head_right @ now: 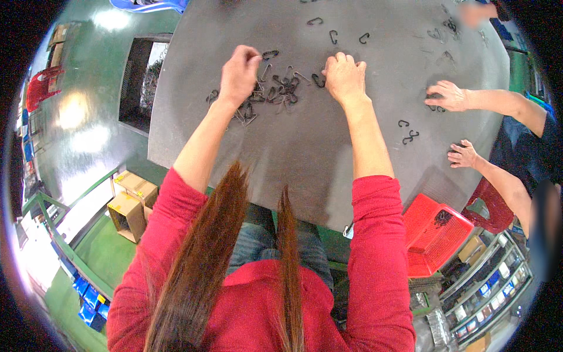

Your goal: The person sorts small metal hooks on a table, separating them into piles and placing them into a red basket. They repeatedly gather, separate, and transfer the hooks while others work alongside at the same table.

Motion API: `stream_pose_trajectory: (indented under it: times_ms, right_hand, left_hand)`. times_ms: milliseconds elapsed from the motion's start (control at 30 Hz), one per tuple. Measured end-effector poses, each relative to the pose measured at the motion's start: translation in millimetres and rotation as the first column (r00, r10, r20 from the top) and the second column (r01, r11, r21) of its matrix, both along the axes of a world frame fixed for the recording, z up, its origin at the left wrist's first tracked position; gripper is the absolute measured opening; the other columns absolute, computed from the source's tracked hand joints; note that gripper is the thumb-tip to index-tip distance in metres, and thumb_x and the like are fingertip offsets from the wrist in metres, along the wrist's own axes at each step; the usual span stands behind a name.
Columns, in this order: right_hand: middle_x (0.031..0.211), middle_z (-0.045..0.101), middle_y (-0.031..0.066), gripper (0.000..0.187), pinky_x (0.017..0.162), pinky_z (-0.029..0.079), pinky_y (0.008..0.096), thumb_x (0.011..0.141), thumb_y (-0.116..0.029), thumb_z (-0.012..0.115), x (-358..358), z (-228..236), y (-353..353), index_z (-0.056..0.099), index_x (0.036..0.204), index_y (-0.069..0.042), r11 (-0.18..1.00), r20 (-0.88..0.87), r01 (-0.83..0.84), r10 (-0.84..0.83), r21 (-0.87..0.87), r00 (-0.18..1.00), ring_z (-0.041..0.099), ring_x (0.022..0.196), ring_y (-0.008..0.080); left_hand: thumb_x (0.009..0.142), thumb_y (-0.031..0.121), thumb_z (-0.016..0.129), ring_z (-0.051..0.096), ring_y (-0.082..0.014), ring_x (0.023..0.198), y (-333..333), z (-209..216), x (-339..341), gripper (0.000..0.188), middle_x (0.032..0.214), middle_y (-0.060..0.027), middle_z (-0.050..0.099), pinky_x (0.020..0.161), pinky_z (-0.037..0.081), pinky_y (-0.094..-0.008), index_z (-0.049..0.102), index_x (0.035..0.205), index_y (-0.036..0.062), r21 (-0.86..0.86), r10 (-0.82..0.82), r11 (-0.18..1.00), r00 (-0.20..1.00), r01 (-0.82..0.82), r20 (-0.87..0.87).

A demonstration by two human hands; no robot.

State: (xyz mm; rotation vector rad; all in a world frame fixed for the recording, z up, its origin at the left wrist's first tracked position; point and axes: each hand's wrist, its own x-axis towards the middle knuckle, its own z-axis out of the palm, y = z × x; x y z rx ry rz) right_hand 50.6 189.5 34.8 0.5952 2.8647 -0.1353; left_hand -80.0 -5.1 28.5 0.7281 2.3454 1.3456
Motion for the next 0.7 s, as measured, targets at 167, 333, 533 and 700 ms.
stream_pose_trajectory:
  times_ms: [167,333,533,700]
  right_hand:
    - [0.097,0.058,0.0060,0.019,0.085,0.039,0.0466,0.085,-0.027,0.060,-5.2,3.8,-38.5,0.062,0.093,-0.010,0.996,-0.178,0.019,-0.035,-0.092,0.983,0.055,0.100,0.0238]
    - [0.095,0.057,0.0056,0.014,0.082,0.038,0.0443,0.085,-0.025,0.061,-4.0,-10.4,-58.7,0.062,0.092,-0.012,0.994,-0.138,0.105,-0.102,0.017,0.985,0.056,0.094,0.0236]
    - [0.101,0.059,0.0078,0.019,0.085,0.038,0.0454,0.087,-0.028,0.059,-8.8,-7.1,-70.0,0.063,0.096,-0.012,0.956,-0.163,0.240,-0.268,-0.170,0.950,0.057,0.099,0.0254]
    - [0.105,0.059,0.0082,0.029,0.086,0.037,0.0479,0.085,-0.029,0.060,-37.9,-0.7,-96.4,0.062,0.105,-0.008,0.904,-0.020,0.407,-0.413,-0.134,0.910,0.056,0.102,0.0257]
  left_hand:
    - [0.084,0.003,0.049,0.061,-0.0283,0.091,-13.1,-6.7,9.0,0.028,0.096,-0.0172,0.062,0.084,0.047,-0.0380,0.061,0.109,0.0037,-0.051,0.189,0.981,0.981,-0.187,0.042]
    - [0.080,0.017,0.065,0.059,-0.0293,0.085,9.2,-20.6,27.5,0.018,0.087,-0.0143,0.057,0.076,0.047,-0.0391,0.063,0.092,0.0043,-0.189,0.118,0.968,0.966,-0.163,-0.230]
    - [0.082,0.019,0.064,0.059,-0.0310,0.090,12.1,-15.7,34.7,0.015,0.089,-0.0123,0.058,0.076,0.047,-0.0407,0.063,0.088,0.0058,-0.352,0.041,0.923,0.948,-0.157,-0.315]
    - [0.084,0.021,0.065,0.063,-0.0218,0.085,-14.5,-2.3,8.6,0.015,0.092,-0.0076,0.064,0.074,0.048,-0.0349,0.064,0.088,0.0063,-0.177,0.236,0.960,0.969,-0.219,0.079]
